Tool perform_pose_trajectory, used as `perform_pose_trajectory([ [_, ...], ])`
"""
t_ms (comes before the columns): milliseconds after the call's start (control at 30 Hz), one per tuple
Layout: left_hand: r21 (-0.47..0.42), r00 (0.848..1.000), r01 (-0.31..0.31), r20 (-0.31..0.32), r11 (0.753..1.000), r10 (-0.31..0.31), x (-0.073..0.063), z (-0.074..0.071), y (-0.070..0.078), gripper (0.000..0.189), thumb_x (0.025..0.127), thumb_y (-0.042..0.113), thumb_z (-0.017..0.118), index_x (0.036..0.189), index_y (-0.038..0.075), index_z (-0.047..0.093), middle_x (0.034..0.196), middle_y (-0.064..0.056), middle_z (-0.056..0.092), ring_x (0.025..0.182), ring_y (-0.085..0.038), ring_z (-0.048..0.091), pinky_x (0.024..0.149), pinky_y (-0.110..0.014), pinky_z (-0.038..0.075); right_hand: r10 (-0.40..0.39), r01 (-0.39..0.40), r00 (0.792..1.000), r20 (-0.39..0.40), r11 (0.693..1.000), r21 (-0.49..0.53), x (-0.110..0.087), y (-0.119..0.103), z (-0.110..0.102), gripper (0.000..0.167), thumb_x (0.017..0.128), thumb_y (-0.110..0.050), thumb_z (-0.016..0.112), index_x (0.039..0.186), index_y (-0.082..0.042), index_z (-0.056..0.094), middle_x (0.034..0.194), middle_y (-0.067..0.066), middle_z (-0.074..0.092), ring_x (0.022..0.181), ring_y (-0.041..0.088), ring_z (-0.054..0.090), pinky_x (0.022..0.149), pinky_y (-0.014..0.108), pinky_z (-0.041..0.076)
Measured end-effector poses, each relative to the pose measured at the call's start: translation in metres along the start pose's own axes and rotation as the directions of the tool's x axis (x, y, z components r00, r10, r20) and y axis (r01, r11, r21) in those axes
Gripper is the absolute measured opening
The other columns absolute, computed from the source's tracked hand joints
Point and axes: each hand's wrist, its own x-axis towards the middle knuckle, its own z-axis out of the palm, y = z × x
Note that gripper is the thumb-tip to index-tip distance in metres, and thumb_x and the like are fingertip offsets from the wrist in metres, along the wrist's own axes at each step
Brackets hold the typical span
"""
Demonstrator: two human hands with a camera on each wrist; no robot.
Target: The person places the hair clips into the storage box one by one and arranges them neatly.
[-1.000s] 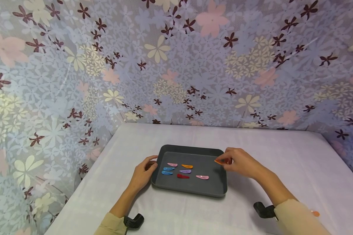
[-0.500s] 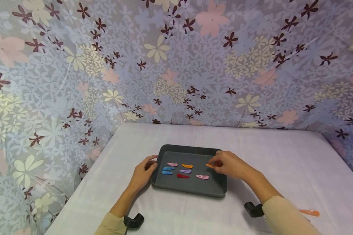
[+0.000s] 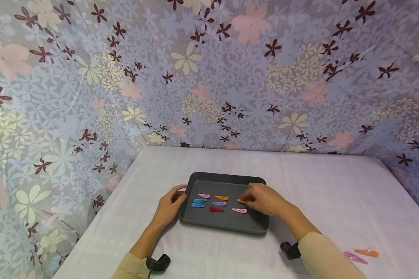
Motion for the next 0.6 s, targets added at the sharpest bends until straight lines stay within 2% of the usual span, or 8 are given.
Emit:
perform_pose_trajectory([
  [300,-0.005,1.0,0.008,0.0,1.0,-0.008,0.0,0.0005,0.0018,0.034,0.092,0.032,0.056,0.126,0.033,0.057,0.11,0.004,0.069,0.092,-0.009,0.061,0.085,-0.032,0.047,0.01,-0.009,1.0,0.012,0.999,-0.041,0.0042,-0.0005,0.0096,0.016,0.082,-0.022,0.071,0.098,-0.023,0.075,0.086,-0.012,0.059,0.072,0.002,0.05,0.06,0.019,0.04],
  [600,0.001,1.0,-0.015,0.003,1.0,0.015,-0.0006,-0.0009,0.003,0.034,0.093,0.032,0.056,0.127,0.031,0.057,0.112,0.002,0.069,0.094,-0.011,0.062,0.084,-0.032,0.048,0.017,-0.017,1.0,0.013,0.999,-0.047,0.0056,-0.0012,0.0103,0.017,0.082,-0.023,0.072,0.099,-0.024,0.074,0.085,-0.013,0.058,0.072,0.002,0.049,0.059,0.019,0.04],
])
